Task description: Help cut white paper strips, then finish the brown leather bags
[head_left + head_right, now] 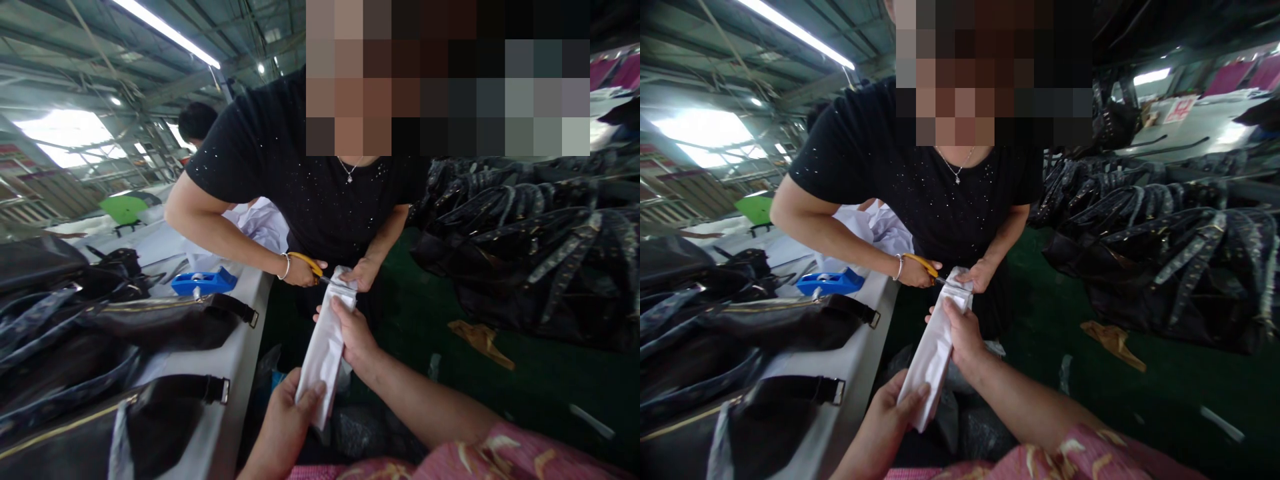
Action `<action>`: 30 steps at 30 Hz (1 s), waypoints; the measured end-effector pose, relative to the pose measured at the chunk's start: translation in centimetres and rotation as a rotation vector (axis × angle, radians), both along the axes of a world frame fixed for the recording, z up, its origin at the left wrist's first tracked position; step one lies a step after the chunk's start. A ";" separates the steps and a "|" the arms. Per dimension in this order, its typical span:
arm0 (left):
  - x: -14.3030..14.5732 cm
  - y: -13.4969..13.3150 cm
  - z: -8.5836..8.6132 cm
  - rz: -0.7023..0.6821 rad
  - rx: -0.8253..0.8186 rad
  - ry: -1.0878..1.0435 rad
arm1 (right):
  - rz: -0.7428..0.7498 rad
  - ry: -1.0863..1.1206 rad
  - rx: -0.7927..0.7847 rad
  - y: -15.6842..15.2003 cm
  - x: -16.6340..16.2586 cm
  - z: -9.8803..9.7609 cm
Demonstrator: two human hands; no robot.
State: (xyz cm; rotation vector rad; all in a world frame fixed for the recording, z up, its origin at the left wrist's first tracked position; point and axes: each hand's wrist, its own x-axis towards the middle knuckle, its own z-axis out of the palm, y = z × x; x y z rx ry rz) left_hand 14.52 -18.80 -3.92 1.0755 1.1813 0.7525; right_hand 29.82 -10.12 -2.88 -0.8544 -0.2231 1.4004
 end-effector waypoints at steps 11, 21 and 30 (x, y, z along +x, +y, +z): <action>-0.3 -0.1 -0.4 -0.009 -0.010 -0.007 | -0.006 0.009 -0.008 -0.1 -0.4 -0.4; -0.4 0.1 -0.3 -0.006 0.000 0.004 | 0.007 0.000 0.025 0.3 -0.6 -0.4; -0.1 0.3 -0.7 -0.030 0.003 -0.007 | -0.019 -0.017 0.008 0.1 0.2 -0.4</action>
